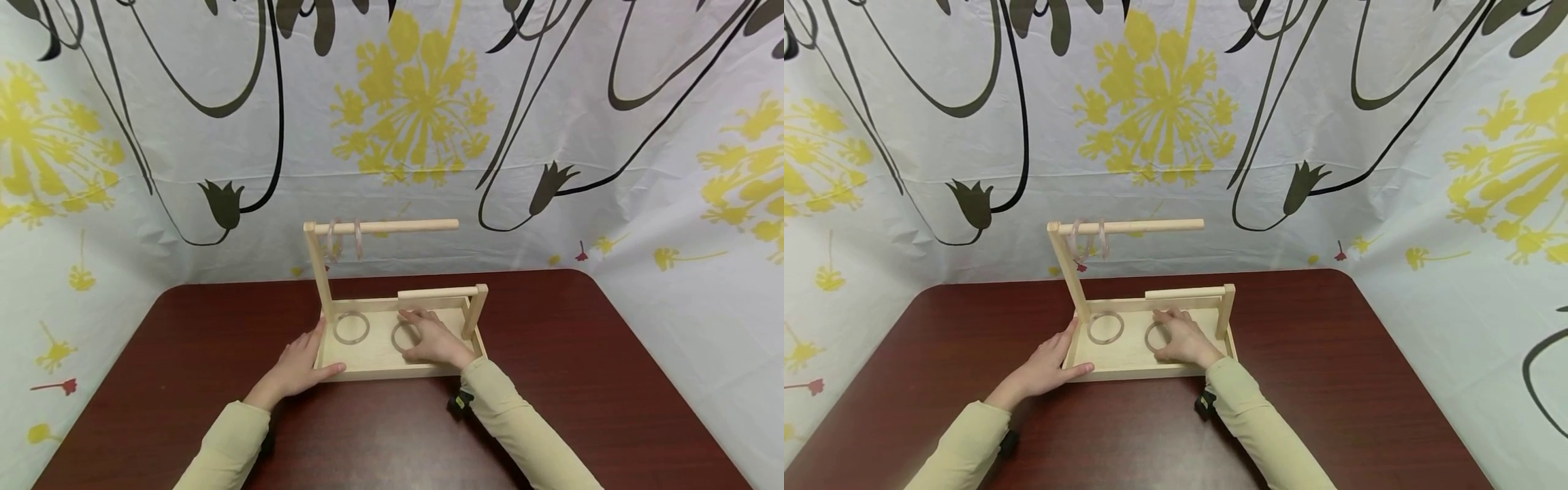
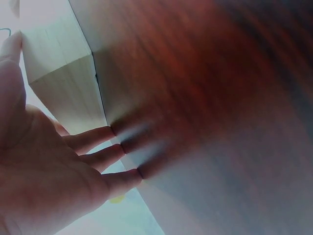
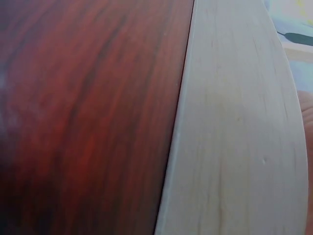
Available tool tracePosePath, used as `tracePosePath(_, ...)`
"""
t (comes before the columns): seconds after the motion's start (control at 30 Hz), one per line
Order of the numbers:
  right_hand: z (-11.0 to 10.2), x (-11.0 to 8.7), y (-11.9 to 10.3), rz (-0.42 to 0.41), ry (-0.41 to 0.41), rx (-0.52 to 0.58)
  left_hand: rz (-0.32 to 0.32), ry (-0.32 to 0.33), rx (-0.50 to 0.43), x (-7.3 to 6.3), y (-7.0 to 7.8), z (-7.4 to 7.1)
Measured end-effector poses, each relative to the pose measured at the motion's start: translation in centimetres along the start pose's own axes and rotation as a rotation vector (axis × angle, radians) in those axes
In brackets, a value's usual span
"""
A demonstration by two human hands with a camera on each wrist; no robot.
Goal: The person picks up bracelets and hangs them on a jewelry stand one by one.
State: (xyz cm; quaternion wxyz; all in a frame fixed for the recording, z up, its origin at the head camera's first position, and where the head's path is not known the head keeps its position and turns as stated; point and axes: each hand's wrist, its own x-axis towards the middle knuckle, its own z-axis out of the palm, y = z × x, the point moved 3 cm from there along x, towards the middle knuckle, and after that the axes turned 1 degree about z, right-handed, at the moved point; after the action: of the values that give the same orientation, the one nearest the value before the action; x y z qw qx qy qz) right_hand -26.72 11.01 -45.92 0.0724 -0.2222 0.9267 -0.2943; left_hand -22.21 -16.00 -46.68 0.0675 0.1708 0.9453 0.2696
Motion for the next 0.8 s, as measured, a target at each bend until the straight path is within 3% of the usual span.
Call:
tracePosePath(0.2, 0.3, 0.1, -0.5, -0.059, -0.001, -0.034, -0.002, -0.004, 0.002, 0.0, 0.0, -0.1)
tracePosePath(0.47, 0.0, -0.4, -2.4, -0.159, 0.034, 0.048, -0.003, -0.006, 0.007, -0.1, 0.0, -0.1)
tracePosePath(0.8, -1.0, -1.2, -4.8, -0.249, 0.072, 0.071, -0.010, -0.006, 0.003, 0.0, 0.0, 0.0)
